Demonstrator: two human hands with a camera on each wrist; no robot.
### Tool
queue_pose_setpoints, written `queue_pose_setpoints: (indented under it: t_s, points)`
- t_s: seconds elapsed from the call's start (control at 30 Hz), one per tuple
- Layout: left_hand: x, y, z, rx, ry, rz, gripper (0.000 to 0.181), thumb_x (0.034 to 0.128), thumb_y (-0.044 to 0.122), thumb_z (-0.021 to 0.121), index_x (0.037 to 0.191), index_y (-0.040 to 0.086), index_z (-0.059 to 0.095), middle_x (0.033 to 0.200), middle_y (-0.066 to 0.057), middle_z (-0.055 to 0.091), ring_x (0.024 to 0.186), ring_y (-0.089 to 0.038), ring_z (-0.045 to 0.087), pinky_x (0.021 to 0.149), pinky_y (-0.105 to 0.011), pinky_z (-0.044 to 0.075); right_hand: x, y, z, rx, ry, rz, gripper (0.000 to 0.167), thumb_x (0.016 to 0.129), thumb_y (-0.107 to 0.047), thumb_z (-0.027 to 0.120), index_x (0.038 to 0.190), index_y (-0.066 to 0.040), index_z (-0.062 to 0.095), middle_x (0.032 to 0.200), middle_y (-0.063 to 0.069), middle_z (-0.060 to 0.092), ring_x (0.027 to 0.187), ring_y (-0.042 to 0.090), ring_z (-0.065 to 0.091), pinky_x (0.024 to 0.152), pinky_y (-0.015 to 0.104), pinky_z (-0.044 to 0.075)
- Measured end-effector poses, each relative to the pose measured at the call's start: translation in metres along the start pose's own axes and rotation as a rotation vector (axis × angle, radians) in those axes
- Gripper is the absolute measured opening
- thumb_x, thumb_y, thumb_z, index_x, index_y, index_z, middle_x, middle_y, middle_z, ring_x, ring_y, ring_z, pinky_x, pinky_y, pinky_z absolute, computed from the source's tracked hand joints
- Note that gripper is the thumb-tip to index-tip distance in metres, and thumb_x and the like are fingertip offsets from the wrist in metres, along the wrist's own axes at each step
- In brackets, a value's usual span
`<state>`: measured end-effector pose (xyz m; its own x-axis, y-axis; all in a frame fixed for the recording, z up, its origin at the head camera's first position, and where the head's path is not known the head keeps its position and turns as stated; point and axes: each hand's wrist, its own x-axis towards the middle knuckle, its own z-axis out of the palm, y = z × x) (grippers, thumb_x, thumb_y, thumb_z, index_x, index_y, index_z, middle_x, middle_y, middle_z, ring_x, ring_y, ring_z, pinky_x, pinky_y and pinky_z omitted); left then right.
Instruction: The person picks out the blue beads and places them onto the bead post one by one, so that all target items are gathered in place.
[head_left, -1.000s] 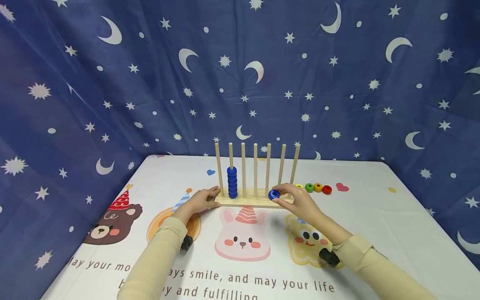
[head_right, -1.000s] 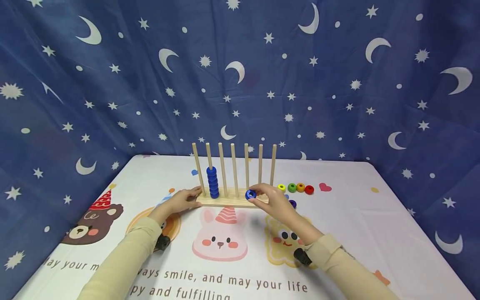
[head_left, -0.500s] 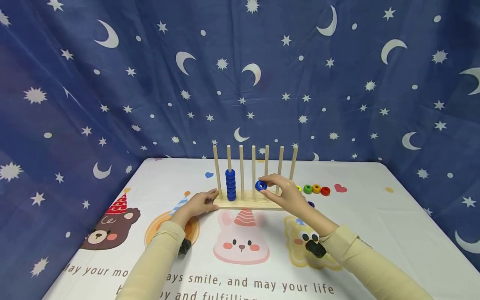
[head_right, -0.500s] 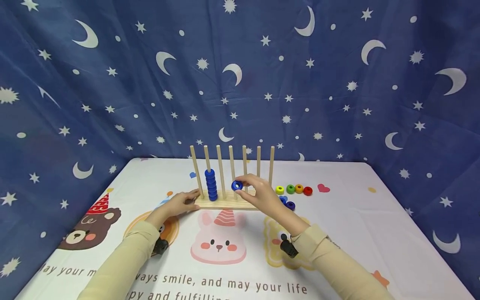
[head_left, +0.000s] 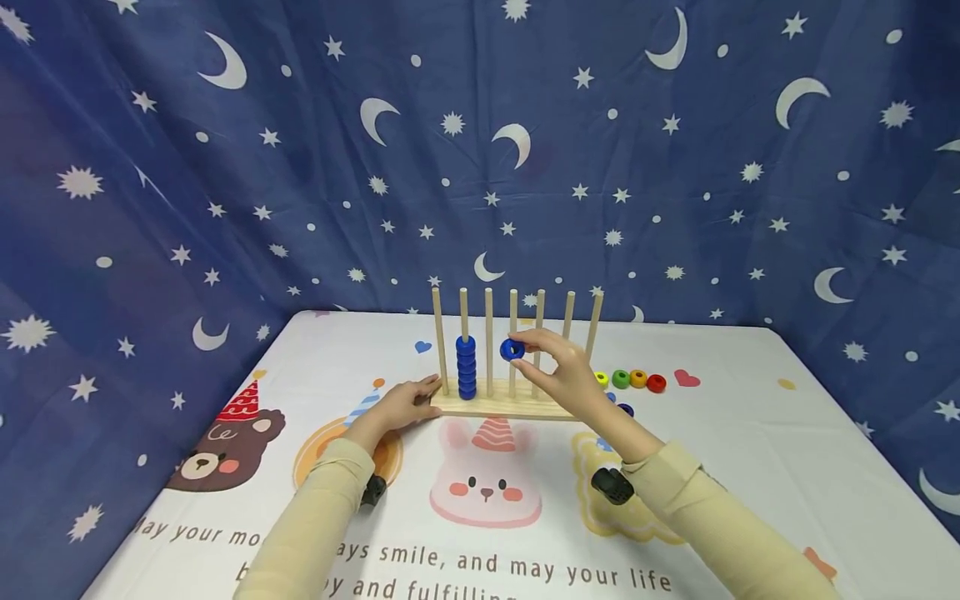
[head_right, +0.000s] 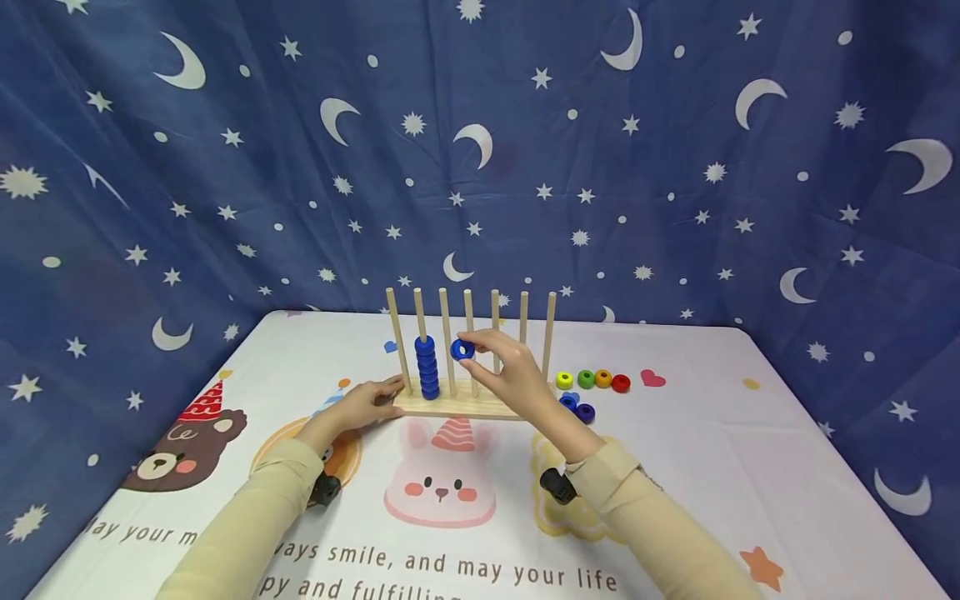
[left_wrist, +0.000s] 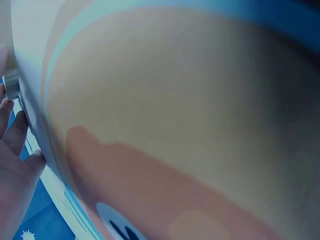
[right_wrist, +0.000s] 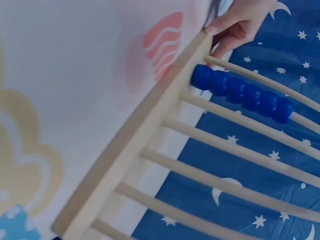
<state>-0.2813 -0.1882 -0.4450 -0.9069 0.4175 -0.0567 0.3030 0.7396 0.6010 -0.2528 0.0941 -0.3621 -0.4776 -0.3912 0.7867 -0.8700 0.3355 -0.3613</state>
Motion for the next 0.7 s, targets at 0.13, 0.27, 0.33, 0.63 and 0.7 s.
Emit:
queue_pose_setpoints:
  t_s: [0.13, 0.27, 0.33, 0.63, 0.7]
  points:
    - [0.001, 0.001, -0.001, 0.004, 0.006, 0.008, 0.057, 0.0891, 0.018, 0.064, 0.138, -0.003, 0.043, 0.149, -0.020, 0.034, 0.136, -0.042, 0.031, 0.113, -0.052, 0.027, 0.010, -0.004, 0.002, -0.006, 0.023, 0.019, 0.034, 0.077, 0.001, 0.074, 0.110, 0.003, 0.066, 0.103, 0.016, 0.070, 0.086, 0.024, 0.065, 0.078, 0.036, 0.057]
    - [0.000, 0.000, -0.001, 0.006, 0.009, -0.006, 0.057, 0.0892, 0.018, 0.064, 0.138, -0.003, 0.043, 0.149, -0.019, 0.034, 0.136, -0.042, 0.031, 0.113, -0.051, 0.027, 0.021, -0.007, 0.005, -0.017, 0.021, 0.027, 0.034, 0.078, -0.001, 0.073, 0.111, 0.004, 0.065, 0.102, 0.016, 0.070, 0.086, 0.024, 0.065, 0.079, 0.036, 0.056]
    - [0.000, -0.001, 0.000, 0.002, 0.008, -0.018, 0.057, 0.0893, 0.018, 0.064, 0.138, -0.002, 0.043, 0.150, -0.018, 0.034, 0.137, -0.041, 0.031, 0.113, -0.050, 0.027, 0.027, -0.007, 0.007, -0.024, 0.020, 0.035, 0.034, 0.079, -0.001, 0.072, 0.112, 0.004, 0.065, 0.101, 0.016, 0.069, 0.086, 0.024, 0.065, 0.080, 0.035, 0.056]
    - [0.003, -0.002, 0.001, -0.002, 0.017, 0.001, 0.057, 0.0882, 0.018, 0.065, 0.138, -0.002, 0.044, 0.149, -0.018, 0.035, 0.136, -0.042, 0.032, 0.113, -0.051, 0.027, 0.049, -0.008, 0.009, -0.025, 0.032, 0.058, 0.034, 0.081, -0.003, 0.071, 0.114, 0.006, 0.063, 0.101, 0.017, 0.068, 0.086, 0.025, 0.065, 0.078, 0.038, 0.057]
    - [0.002, -0.002, 0.001, 0.002, 0.016, 0.006, 0.057, 0.0884, 0.018, 0.065, 0.138, -0.002, 0.044, 0.149, -0.018, 0.035, 0.136, -0.042, 0.033, 0.113, -0.050, 0.028, 0.055, -0.009, 0.010, -0.032, 0.034, 0.057, 0.033, 0.082, -0.004, 0.070, 0.113, 0.005, 0.064, 0.101, 0.017, 0.068, 0.085, 0.026, 0.065, 0.078, 0.039, 0.057]
